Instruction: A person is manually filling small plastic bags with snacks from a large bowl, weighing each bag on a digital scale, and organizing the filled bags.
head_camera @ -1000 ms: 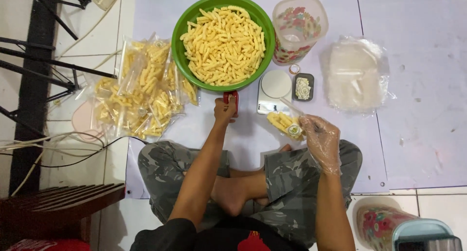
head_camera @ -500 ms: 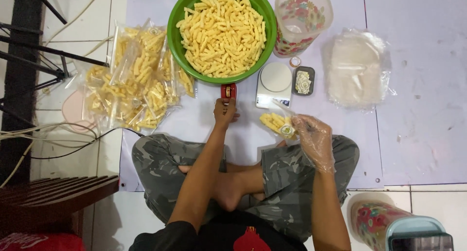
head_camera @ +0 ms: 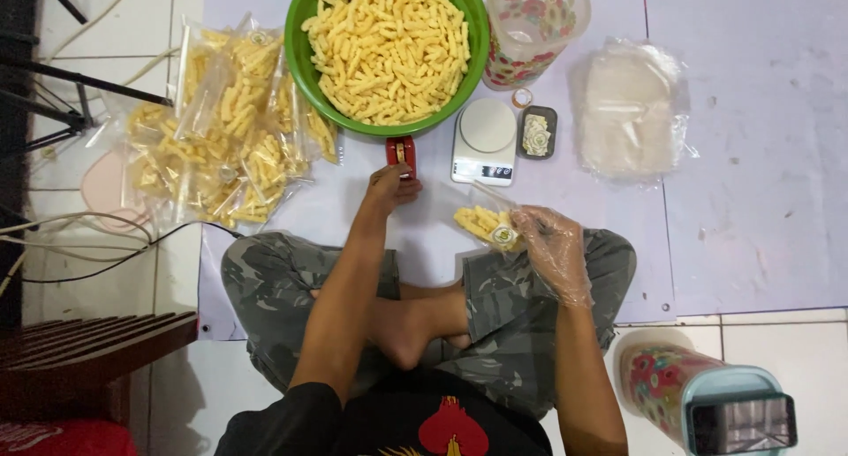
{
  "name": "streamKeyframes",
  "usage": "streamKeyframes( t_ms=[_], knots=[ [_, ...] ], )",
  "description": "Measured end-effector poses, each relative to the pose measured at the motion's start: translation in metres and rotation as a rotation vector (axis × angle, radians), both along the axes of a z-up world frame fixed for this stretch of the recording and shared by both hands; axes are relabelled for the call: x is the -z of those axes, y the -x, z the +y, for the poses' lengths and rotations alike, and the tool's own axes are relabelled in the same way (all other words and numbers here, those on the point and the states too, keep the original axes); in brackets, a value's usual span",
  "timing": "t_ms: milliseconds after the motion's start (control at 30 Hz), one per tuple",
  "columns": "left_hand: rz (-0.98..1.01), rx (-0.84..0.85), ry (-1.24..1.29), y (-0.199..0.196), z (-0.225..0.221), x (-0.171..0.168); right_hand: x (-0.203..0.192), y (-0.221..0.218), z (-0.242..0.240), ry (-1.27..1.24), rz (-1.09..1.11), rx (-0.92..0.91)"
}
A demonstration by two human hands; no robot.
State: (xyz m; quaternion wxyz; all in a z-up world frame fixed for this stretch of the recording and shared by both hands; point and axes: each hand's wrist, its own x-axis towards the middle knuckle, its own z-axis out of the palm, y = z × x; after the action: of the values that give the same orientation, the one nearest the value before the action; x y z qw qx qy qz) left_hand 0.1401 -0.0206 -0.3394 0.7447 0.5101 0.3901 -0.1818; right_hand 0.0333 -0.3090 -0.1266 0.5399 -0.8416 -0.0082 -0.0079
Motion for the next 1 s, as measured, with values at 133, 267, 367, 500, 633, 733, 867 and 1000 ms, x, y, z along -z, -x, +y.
streamKeyframes(
  t_ms=[133,267,367,500,633,733,867,1000],
  knots=[
    [-0.032,0.034,0.015,0.01,0.005,-0.018,0.0,0.004,0.0,0.004,0.008,-0.009],
    [-0.072,0.033,0.033,0.017,0.009,-0.033,-0.001,0.005,0.005,-0.003,0.013,-0.018],
    [-0.079,0.063,0.036,0.019,0.011,-0.034,-0.003,0.005,0.009,-0.01,0.004,-0.028],
    [-0.107,0.097,0.028,0.02,0.013,-0.037,-0.006,0.007,0.015,-0.031,0.006,-0.024],
    [-0.192,0.132,-0.066,0.031,0.009,-0.037,-0.003,0.008,0.015,-0.038,0.006,-0.019],
    [-0.23,0.15,-0.146,0.035,0.007,-0.029,-0.004,0.009,0.016,-0.021,0.029,-0.021],
    [-0.237,0.163,-0.191,0.034,0.007,-0.03,-0.004,0.009,0.015,-0.03,0.004,-0.05],
    [-0.251,0.174,-0.199,0.036,0.008,-0.036,-0.004,0.007,0.014,-0.039,0.011,-0.053]
  ],
)
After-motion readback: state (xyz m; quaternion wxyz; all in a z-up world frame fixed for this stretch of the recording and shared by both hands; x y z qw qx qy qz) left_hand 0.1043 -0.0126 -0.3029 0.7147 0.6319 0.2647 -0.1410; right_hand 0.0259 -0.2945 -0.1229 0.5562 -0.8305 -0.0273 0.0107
